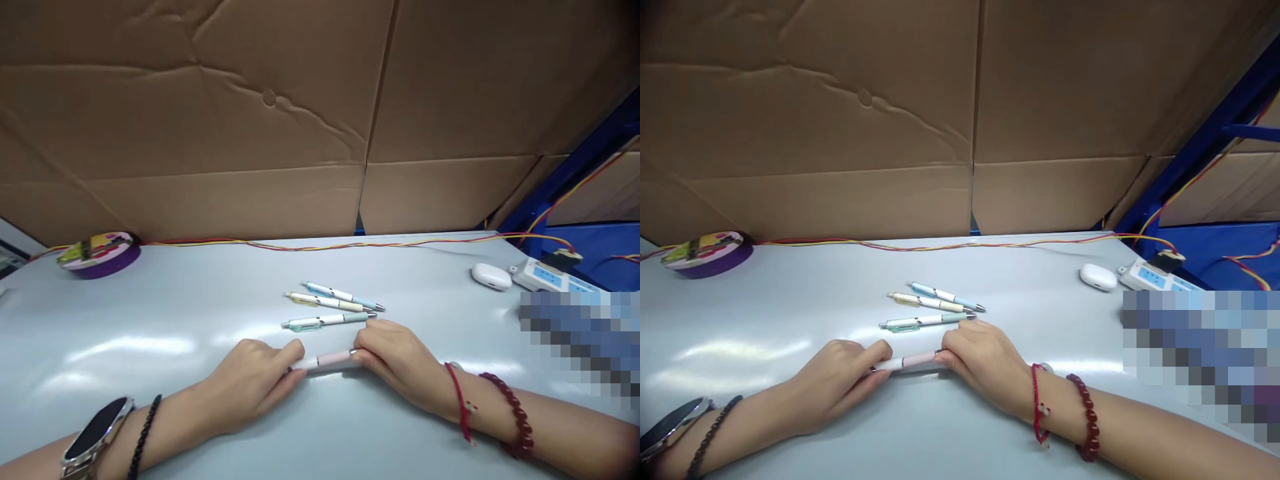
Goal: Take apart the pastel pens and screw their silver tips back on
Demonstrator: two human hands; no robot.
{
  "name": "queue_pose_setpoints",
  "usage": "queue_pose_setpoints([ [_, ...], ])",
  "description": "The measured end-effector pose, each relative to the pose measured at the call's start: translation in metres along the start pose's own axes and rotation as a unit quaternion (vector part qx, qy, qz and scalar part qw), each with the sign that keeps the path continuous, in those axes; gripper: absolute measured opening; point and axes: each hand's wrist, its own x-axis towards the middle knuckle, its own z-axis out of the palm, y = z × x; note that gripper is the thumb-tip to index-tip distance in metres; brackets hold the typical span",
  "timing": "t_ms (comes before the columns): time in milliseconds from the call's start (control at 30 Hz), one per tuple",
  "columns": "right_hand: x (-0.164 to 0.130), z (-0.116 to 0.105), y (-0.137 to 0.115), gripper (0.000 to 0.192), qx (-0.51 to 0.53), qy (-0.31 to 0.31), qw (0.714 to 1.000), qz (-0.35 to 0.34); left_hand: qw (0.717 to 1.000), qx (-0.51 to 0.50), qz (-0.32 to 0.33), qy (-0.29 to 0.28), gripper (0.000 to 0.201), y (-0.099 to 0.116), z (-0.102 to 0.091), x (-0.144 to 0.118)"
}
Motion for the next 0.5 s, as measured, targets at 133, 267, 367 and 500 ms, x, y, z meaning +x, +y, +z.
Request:
queue_pose_setpoints([
  [133, -0.0015, -0.0025, -0.0002, 0.034, 0.072, 0.003, 0.997, 0.013, 1.000, 0.005, 0.002, 0.007, 0.020, -0.0011, 0.0018, -0.0010],
  [267, -0.0029, -0.0026, 0.0002, 0.025, 0.103, 0.004, 0.994, 0.021, 1.000, 0.015, 0.002, 0.002, 0.021, -0.0020, 0.0037, -0.0023],
  [367, -0.0041, -0.0016, 0.0014, 0.021, 0.112, 0.003, 0.993, 0.022, 1.000, 0.017, 0.001, 0.002, 0.023, -0.0021, 0.0038, -0.0020],
  [500, -0.0042, -0.0018, 0.0010, 0.019, 0.115, 0.003, 0.993, 0.016, 1.000, 0.019, 0.006, 0.000, 0.023, -0.0017, 0.0025, -0.0005],
])
